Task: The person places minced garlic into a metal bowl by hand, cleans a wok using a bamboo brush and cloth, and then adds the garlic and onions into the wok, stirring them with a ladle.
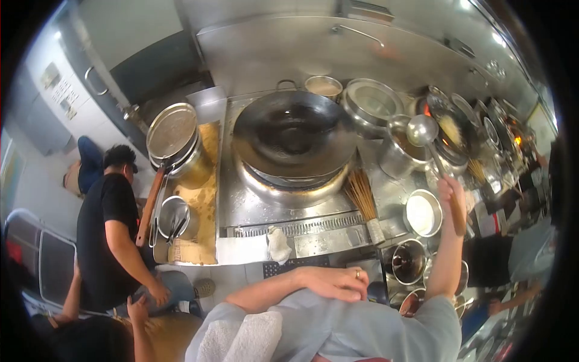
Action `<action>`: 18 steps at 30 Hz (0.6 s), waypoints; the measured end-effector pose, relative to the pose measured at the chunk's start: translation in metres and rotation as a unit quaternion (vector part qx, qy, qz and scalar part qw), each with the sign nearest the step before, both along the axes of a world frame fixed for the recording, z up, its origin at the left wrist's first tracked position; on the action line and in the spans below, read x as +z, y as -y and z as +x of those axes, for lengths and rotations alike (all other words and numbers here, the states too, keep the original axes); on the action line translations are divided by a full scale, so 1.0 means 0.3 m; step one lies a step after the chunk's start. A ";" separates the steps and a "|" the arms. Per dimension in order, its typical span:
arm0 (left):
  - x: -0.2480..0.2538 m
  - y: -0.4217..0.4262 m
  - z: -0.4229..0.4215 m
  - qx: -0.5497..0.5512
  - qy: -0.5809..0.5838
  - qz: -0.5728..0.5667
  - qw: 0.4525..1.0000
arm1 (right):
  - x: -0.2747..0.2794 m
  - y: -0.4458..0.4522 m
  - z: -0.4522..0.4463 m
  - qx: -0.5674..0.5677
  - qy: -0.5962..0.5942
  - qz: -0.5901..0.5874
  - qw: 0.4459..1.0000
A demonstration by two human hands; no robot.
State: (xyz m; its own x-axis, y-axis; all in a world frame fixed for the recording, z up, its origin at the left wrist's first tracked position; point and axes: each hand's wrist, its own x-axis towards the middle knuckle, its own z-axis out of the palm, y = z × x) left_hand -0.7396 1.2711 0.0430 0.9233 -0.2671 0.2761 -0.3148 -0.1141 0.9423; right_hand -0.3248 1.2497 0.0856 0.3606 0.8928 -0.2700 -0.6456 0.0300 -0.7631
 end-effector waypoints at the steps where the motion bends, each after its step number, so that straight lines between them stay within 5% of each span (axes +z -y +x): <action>1: 0.009 0.011 -0.012 0.000 -0.007 -0.001 1.000 | 0.003 0.005 -0.010 0.036 -0.031 0.043 0.998; 8: -0.014 -0.048 -0.062 0.083 0.038 -0.009 0.996 | 0.080 0.013 -0.327 0.088 -0.166 0.091 0.978; 14: -0.065 -0.075 -0.170 0.169 0.023 -0.075 0.983 | -0.002 -0.144 -0.555 0.210 -0.352 0.082 0.908; 18: -0.097 -0.074 -0.217 0.191 -0.009 -0.116 0.975 | -0.161 -0.370 -0.634 0.230 -0.280 0.065 0.930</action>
State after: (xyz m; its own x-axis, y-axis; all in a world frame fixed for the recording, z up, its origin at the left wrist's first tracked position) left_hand -0.8047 1.2932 0.0138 0.9483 0.1642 0.2716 -0.2748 -0.0036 0.9615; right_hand -0.5150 1.3606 0.0374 -0.2318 0.9562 -0.1785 -0.9080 -0.2785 -0.3130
